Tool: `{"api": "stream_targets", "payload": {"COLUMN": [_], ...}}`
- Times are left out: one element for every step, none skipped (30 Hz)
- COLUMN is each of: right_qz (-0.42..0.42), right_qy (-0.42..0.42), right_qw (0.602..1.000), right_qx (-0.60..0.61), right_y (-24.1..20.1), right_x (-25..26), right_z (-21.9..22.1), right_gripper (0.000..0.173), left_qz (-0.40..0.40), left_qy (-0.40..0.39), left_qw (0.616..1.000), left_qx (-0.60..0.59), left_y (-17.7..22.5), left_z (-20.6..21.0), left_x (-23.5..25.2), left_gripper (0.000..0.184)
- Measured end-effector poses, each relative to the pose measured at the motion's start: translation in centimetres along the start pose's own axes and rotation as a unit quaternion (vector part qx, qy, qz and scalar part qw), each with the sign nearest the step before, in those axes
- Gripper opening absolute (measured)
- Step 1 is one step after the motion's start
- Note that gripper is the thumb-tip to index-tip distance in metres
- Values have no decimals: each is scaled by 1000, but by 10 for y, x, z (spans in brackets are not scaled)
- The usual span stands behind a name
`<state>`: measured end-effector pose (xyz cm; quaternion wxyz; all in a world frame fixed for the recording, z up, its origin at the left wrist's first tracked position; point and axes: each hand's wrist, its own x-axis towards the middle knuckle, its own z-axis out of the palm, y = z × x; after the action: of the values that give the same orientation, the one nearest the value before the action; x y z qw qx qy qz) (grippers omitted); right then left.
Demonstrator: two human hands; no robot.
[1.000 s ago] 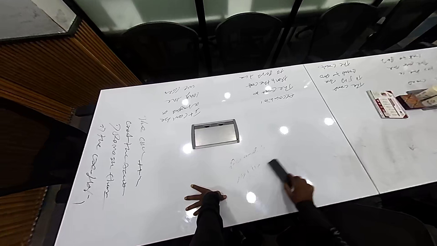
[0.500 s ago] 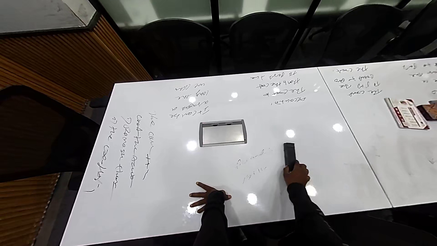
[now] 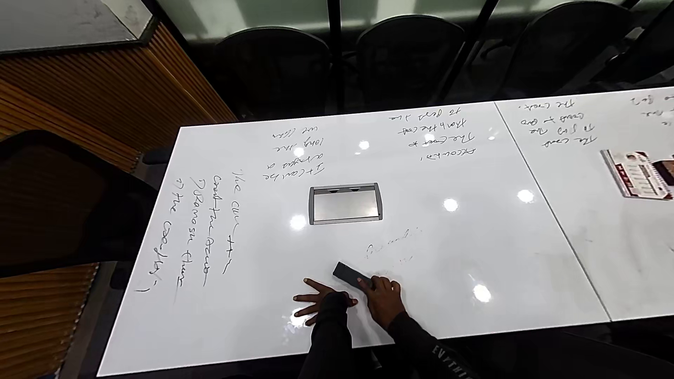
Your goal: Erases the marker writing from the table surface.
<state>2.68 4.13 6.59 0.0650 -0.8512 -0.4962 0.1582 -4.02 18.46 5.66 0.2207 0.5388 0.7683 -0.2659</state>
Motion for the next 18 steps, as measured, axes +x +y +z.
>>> {"api": "stream_targets", "payload": {"right_qz": [18,41,68,99,136,174,216,260,307,351,391,422,446,458,461,455,442,421], "right_qy": [-20,-30,-30,-13,2,19,37,54,60,62,65,69,73,75,74,73,70,67], "right_qw": [1000,999,997,995,991,984,976,964,950,934,918,904,892,885,884,887,893,904], "right_qx": [8,14,14,7,3,-1,-4,-9,-10,-11,-14,-18,-25,-30,-35,-36,-36,-34], "right_y": [8,19,32,46,62,80,99,119,138,156,173,187,199,206,208,205,196,184], "right_x": [6,12,18,22,26,29,30,30,28,25,20,16,12,9,6,3,1,-1], "right_z": [-9,-19,-28,-38,-47,-56,-63,-69,-74,-79,-81,-80,-77,-74,-70,-67,-64,-59], "right_gripper": [57,56,55,52,50,48,46,46,47,49,52,54,55,56,58,59,60,62], "left_qz": [0,0,-2,-4,-5,-6,-8,-9,-9,-9,-11,-12,-13,-12,-10,-8,-6,-7], "left_qy": [-1,-1,-2,-3,-3,0,-1,-3,-3,-2,1,3,3,2,3,2,1,0], "left_qw": [1000,1000,1000,1000,1000,1000,1000,1000,1000,1000,1000,1000,1000,1000,1000,1000,1000,1000], "left_qx": [2,11,20,27,25,22,18,17,17,15,14,12,13,13,13,11,12,15], "left_y": [0,0,1,1,2,2,2,2,2,2,2,2,2,2,2,1,1,1], "left_z": [-1,-1,-1,0,0,1,1,0,-1,0,1,1,1,0,-1,-1,-1,-1], "left_x": [-1,-1,-1,0,0,0,0,-1,-1,-1,0,0,0,0,-1,-1,-1,-1], "left_gripper": [185,185,185,186,185,185,185,184,184,185,185,185,185,185,184,183,183,183]}}
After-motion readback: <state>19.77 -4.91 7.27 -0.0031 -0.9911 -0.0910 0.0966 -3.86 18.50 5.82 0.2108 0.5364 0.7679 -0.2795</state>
